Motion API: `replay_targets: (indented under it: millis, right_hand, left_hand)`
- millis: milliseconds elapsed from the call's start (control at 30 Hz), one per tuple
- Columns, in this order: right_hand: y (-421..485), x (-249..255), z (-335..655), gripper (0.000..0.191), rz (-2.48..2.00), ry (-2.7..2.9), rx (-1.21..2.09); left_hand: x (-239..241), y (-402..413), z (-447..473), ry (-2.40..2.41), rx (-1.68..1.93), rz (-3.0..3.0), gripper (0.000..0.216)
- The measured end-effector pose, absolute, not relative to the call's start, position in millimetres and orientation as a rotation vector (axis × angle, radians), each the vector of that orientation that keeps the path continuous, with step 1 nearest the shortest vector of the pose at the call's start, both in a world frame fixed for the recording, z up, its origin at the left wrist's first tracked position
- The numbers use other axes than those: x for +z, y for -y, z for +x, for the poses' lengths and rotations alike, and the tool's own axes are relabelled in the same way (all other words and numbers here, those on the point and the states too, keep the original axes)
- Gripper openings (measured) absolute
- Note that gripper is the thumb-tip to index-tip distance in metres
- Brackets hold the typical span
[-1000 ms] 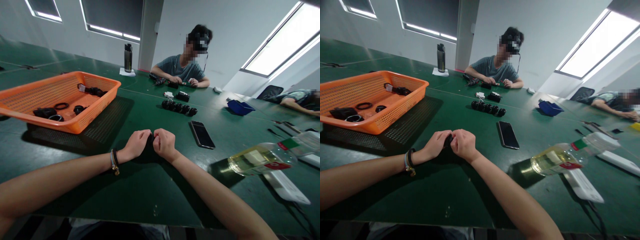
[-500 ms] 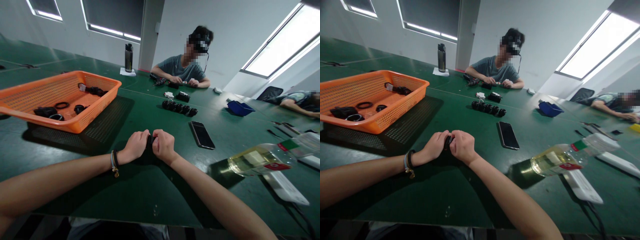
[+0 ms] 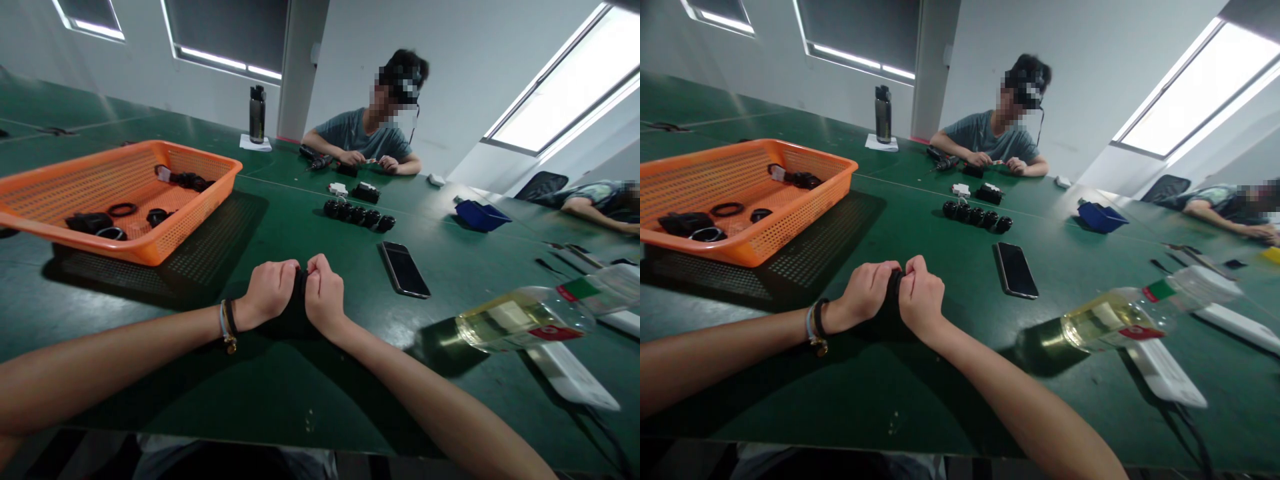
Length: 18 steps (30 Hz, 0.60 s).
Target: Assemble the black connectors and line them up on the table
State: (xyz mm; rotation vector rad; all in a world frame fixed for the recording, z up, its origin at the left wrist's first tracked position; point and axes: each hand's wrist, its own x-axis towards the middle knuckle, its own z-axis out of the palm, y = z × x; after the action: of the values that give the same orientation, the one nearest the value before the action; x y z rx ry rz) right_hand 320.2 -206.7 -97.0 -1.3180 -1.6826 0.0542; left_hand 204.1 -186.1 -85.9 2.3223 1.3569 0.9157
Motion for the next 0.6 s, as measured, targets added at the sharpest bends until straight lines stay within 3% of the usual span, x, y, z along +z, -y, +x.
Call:
replay_targets:
  millis: [400,600]
  right_hand:
    - [209,-97,315,0.018,-1.351,1.497,0.293]
    - [196,-103,321,0.017,-1.317,1.583,0.174]
  left_hand:
    - [-81,187,200,-1.272,0.879,2.534,0.039]
    - [-84,180,206,-1.288,0.913,2.290,0.038]
